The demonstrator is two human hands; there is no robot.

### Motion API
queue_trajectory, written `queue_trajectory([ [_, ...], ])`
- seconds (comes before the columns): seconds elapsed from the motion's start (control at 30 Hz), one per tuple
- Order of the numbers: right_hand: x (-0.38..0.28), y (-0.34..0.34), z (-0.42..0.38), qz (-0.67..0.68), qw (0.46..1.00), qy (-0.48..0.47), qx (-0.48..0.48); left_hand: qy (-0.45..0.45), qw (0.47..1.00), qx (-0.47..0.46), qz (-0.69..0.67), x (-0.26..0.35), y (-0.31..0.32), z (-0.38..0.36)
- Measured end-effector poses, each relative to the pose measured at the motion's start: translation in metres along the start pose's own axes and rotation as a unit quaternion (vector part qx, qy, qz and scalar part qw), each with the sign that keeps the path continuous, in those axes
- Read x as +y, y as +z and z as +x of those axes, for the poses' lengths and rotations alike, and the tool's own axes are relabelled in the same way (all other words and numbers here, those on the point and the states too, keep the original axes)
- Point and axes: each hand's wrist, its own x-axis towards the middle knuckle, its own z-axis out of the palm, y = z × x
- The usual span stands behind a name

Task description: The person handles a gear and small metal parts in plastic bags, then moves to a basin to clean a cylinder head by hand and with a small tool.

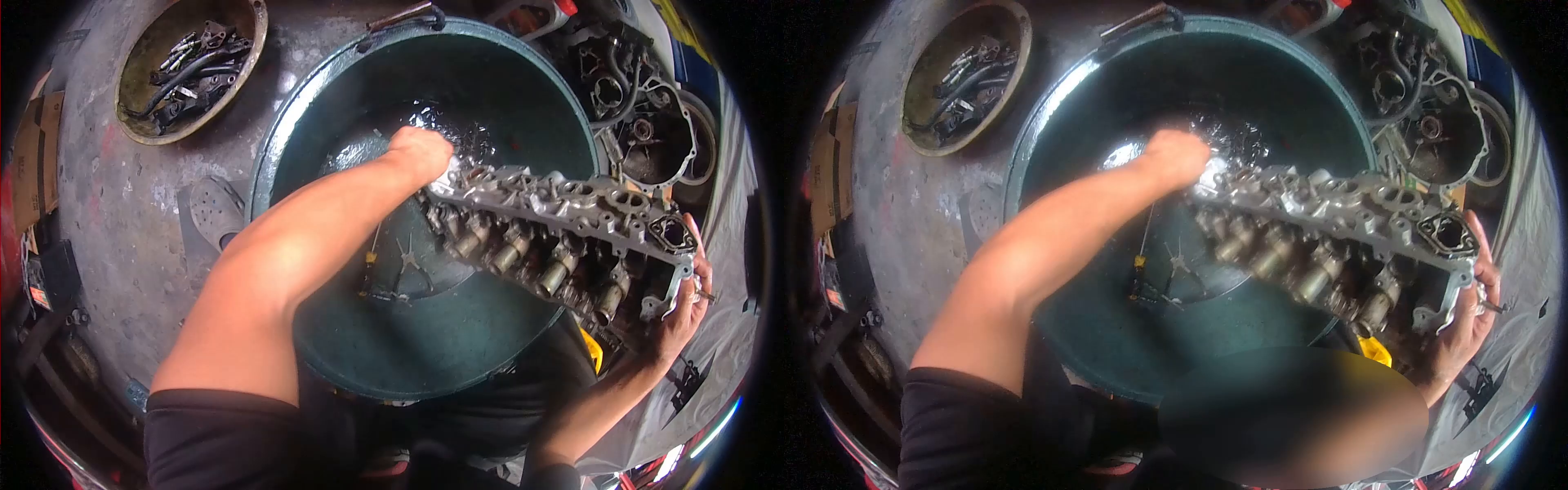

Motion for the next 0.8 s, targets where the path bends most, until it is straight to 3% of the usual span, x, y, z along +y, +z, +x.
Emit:
queue_trajectory([
  [0.03, 0.001, -0.001, 0.004, 0.006, 1.000, -0.012, -0.016, -0.003, 1.000, -0.013, 0.011, -0.001, -0.005, 0.003],
  [0.1, 0.002, -0.002, -0.001, 0.023, 1.000, -0.001, -0.005, 0.005, 0.998, 0.063, -0.024, 0.025, -0.002, -0.006],
  [0.17, 0.000, 0.005, 0.002, 0.010, 1.000, -0.004, 0.016, 0.048, 0.998, 0.022, 0.018, 0.026, 0.017, 0.011],
  [0.2, 0.001, 0.002, 0.002, 0.019, 1.000, -0.002, 0.002, 0.016, 0.999, 0.027, 0.006, 0.019, 0.010, 0.012],
  [0.23, 0.000, 0.000, 0.002, -0.002, 1.000, -0.008, -0.001, 0.042, 0.998, -0.007, 0.054, 0.011, -0.006, 0.006],
  [0.3, 0.002, -0.004, 0.003, -0.049, 0.999, -0.018, -0.001, 0.000, 0.998, 0.059, -0.004, 0.011, -0.001, 0.009],
  [0.4, -0.004, 0.003, -0.002, 0.006, 0.999, 0.029, 0.024, 0.080, 0.995, 0.026, 0.045, 0.024, 0.015, 0.008],
  [0.53, -0.004, 0.001, -0.001, -0.048, 0.998, 0.013, 0.029, -0.056, 0.985, 0.148, 0.066, -0.034, 0.023, 0.039],
  [0.6, -0.008, 0.005, 0.000, -0.025, 0.999, 0.023, 0.023, -0.052, 0.990, 0.122, 0.044, -0.035, 0.037, 0.034],
  [0.7, -0.002, 0.004, 0.000, 0.002, 1.000, 0.017, 0.023, -0.057, 0.996, 0.072, -0.023, -0.004, 0.004, 0.012],
  [0.73, -0.001, -0.002, 0.002, -0.064, 0.998, -0.002, 0.015, -0.044, 0.996, 0.053, -0.054, 0.012, -0.007, -0.001],
  [0.8, 0.001, -0.002, 0.000, -0.057, 0.998, 0.005, 0.023, -0.002, 0.995, 0.039, -0.097, 0.027, 0.006, -0.007],
])
